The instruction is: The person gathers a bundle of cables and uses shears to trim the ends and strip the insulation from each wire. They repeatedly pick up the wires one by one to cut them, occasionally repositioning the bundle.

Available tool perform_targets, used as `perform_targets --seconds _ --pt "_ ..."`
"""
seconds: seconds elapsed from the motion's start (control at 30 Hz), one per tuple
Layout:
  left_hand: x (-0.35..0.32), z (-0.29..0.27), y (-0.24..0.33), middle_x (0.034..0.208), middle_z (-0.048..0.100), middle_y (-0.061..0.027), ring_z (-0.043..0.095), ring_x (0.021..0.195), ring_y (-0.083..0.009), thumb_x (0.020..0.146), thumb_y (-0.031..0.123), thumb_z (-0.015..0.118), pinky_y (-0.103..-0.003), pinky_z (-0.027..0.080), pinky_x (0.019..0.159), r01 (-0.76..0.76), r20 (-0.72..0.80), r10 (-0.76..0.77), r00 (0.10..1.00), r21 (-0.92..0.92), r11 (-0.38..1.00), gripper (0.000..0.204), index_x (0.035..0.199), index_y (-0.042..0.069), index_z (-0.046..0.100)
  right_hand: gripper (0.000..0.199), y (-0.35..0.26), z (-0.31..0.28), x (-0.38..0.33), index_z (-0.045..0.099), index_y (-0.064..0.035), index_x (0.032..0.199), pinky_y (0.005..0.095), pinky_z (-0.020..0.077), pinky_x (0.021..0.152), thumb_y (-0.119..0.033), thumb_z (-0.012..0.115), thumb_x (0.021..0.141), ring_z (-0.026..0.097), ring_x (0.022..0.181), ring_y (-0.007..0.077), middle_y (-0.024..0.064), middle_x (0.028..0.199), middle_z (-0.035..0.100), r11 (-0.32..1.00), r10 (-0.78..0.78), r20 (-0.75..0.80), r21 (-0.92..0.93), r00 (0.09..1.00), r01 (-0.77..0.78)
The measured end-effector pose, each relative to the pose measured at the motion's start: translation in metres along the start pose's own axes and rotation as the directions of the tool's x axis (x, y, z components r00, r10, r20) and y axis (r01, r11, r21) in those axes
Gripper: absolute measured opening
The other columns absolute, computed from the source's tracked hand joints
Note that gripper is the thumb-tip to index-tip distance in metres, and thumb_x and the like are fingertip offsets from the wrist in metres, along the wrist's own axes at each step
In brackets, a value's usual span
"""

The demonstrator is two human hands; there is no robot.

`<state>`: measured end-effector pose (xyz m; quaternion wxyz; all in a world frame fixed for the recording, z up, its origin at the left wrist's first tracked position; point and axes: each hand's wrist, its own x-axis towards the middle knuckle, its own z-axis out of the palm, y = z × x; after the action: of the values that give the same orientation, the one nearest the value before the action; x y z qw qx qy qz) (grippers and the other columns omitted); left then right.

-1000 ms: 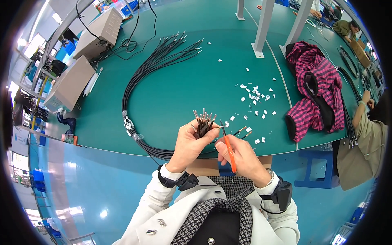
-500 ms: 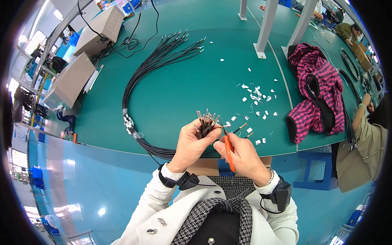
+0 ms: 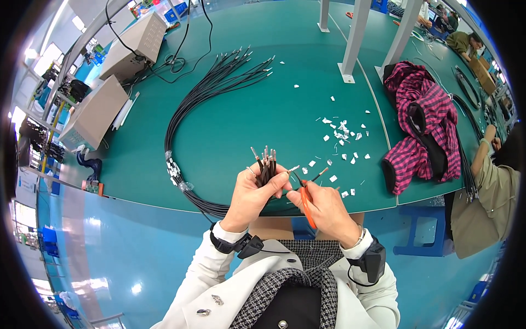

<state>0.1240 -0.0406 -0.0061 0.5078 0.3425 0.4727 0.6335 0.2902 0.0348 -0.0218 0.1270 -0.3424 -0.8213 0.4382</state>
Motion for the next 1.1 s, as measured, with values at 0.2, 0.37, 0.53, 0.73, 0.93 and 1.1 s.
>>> perform_targets --seconds 0.2,0.37,0.53,0.73,0.93,1.1 --pt "-0.002 0.003 0.004 0.075 0.062 -0.0009 0.052 0.064 -0.0046 0.088 0.01 0.064 -0.019 0.043 0.058 -0.071 -0.078 0.074 0.994 0.039 0.997 0.01 0.093 0.002 0.061 0.036 -0.009 -0.008 -0.005 0.058 0.0022 0.092 0.0258 0.0448 0.049 -0.034 0.057 0.091 0.058 0.053 0.0129 0.0066 0.063 0.06 0.926 0.192 0.089 0.314 0.977 -0.21" --pt "-0.006 0.011 -0.009 0.075 0.064 -0.0012 0.053 0.067 -0.0033 0.085 0.009 0.066 -0.02 0.043 0.059 -0.099 -0.085 0.117 0.989 0.191 0.976 0.011 0.092 0.001 0.063 0.023 -0.031 -0.013 -0.011 0.059 0.0017 0.099 0.0219 0.0458 0.052 -0.018 0.061 0.089 0.057 0.057 0.0092 0.0052 0.071 0.062 0.788 0.129 -0.215 0.615 0.968 0.031" --pt "-0.011 0.015 -0.024 0.076 0.064 -0.0018 0.056 0.07 -0.0037 0.083 0.004 0.067 -0.02 0.044 0.06 -0.171 -0.17 0.242 0.955 0.349 0.921 0.009 0.088 -0.002 0.063 0.018 -0.029 0.002 0.001 0.059 0.002 0.098 0.0207 0.0446 0.052 -0.012 0.063 0.087 0.057 0.058 0.0085 0.0047 0.074 0.062 0.531 0.181 -0.173 0.846 0.968 0.052" --pt "-0.012 0.025 -0.024 0.075 0.065 -0.0038 0.057 0.069 -0.0044 0.081 0.003 0.068 -0.022 0.047 0.06 -0.252 -0.178 0.346 0.921 0.405 0.879 0.01 0.089 -0.002 0.063 0.018 -0.028 0.009 -0.002 0.059 0.0032 0.099 0.0211 0.044 0.052 -0.009 0.06 0.087 0.057 0.06 0.009 0.0053 0.077 0.062 0.461 0.218 -0.205 0.883 0.954 0.084" --pt "-0.012 0.034 -0.031 0.071 0.062 -0.0007 0.052 0.062 -0.0039 0.082 0.0 0.066 -0.02 0.042 0.056 -0.318 -0.162 0.512 0.844 0.618 0.719 0.003 0.083 -0.002 0.063 0.017 -0.022 0.016 -0.001 0.059 0.0032 0.098 0.021 0.0437 0.053 -0.007 0.057 0.085 0.056 0.058 0.0094 0.005 0.076 0.062 0.347 0.259 -0.193 0.933 0.946 0.096" --pt "-0.009 0.035 -0.043 0.069 0.062 -0.0028 0.052 0.062 -0.0047 0.083 0.001 0.065 -0.02 0.043 0.055 -0.346 -0.119 0.575 0.809 0.695 0.63 0.003 0.082 -0.002 0.062 0.016 -0.015 0.018 -0.002 0.059 0.0033 0.097 0.0212 0.0434 0.053 -0.007 0.055 0.085 0.054 0.057 0.0096 0.0052 0.076 0.061 0.293 0.286 -0.17 0.953 0.943 0.083"
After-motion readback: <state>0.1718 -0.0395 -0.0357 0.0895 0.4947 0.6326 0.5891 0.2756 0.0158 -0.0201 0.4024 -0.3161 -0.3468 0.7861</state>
